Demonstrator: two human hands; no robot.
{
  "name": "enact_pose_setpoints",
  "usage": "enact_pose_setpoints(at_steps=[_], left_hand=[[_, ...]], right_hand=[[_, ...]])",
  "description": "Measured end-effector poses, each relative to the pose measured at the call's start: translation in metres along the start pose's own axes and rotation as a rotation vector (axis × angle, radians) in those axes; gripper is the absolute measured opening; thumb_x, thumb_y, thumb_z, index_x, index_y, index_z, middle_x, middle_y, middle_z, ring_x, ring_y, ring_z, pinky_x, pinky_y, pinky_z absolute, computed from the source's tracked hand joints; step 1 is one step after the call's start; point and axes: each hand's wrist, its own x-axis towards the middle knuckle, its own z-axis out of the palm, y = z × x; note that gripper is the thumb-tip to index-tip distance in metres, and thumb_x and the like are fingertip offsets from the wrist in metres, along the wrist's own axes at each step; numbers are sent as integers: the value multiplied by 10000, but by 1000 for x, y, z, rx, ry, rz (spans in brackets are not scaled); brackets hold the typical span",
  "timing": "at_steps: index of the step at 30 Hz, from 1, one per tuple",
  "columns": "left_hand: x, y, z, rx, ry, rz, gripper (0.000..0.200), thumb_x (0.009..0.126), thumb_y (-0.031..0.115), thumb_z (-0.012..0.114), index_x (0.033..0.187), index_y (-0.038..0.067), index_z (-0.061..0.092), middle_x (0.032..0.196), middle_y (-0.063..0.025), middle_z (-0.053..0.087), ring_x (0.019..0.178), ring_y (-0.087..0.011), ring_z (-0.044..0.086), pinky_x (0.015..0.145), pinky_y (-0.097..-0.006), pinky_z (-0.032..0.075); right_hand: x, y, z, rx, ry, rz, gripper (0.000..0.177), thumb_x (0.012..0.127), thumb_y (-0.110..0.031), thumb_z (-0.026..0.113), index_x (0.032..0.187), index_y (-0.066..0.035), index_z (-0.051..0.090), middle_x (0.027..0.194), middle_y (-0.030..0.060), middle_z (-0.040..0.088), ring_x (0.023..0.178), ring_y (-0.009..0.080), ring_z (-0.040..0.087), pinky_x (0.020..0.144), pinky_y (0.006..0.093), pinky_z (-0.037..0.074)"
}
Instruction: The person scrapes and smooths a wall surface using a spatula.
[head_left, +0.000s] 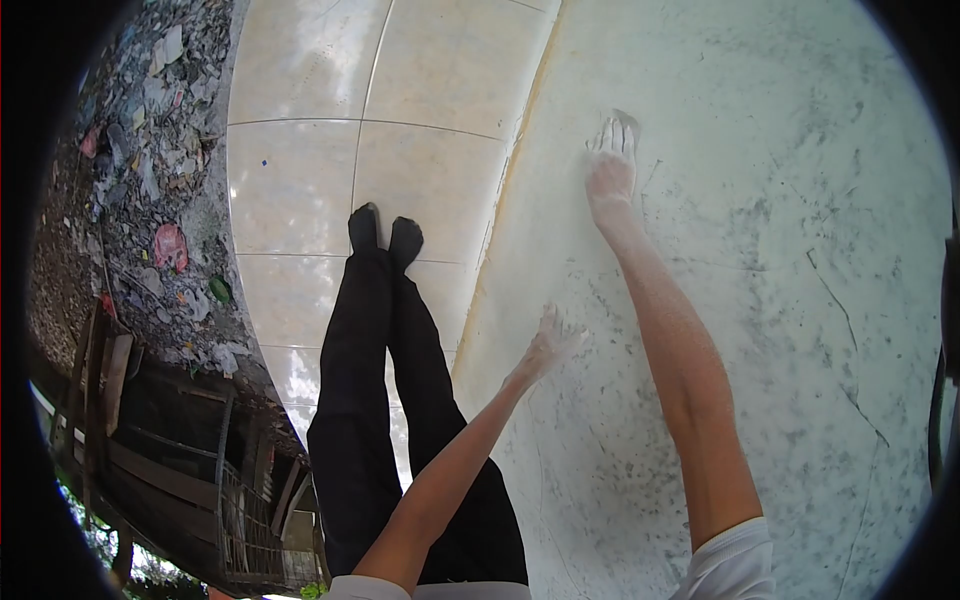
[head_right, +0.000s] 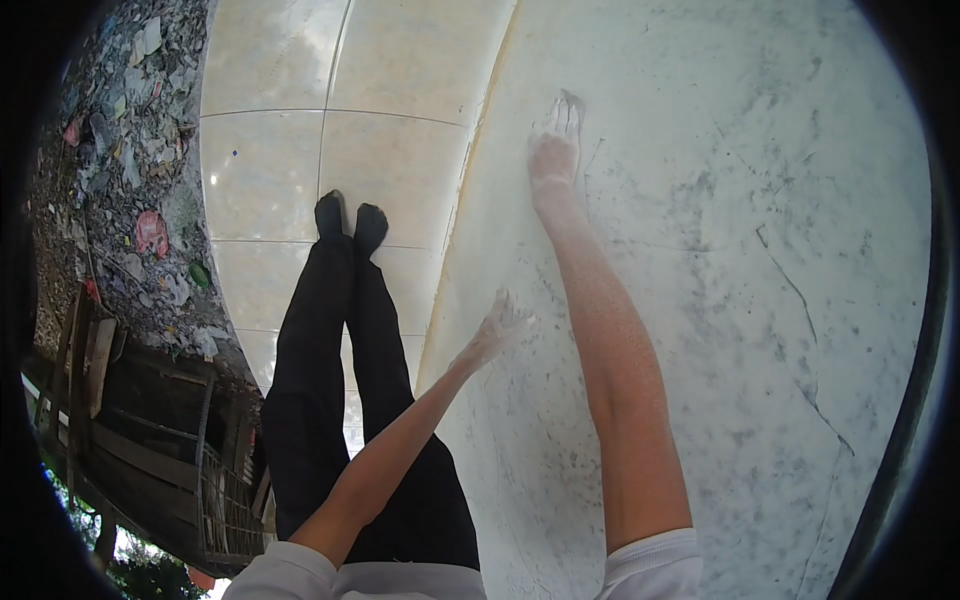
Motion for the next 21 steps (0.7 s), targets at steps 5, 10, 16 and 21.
enact_pose_setpoints(at_steps=[5,10,16,21], left_hand=[[25,-19,-1,61,-7,76,1101,803,448,692,1465,-80,-12,1550,-254,33,1451,-332,40,1174,-366,104],[11,5,0,62,22,0,1073,837,417,667,1449,-107,-43,1541,-279,17,1449,-327,43,1171,-362,106],[12,11,-7,103,-51,4,1084,837,416,670,1445,-109,-57,1534,-295,7,1447,-340,41,1172,-365,101],[29,-9,-4,51,-61,133,1147,769,483,715,1469,-70,-6,1543,-270,32,1448,-342,37,1175,-385,109]], right_hand=[[-70,-102,85,204,-218,-292,447,963,-279,406,1271,18,536,1463,142,389,1381,263,310,1158,408,181],[6,-23,40,206,-41,-164,377,941,-212,441,1244,-32,576,1442,129,419,1367,238,329,1154,399,186],[3,-21,14,41,-85,-24,403,943,-222,446,1289,-42,549,1496,139,341,1405,244,268,1178,411,117],[-68,-97,97,280,-93,-285,402,976,-266,402,1242,-25,581,1431,147,435,1359,255,352,1162,399,191]])
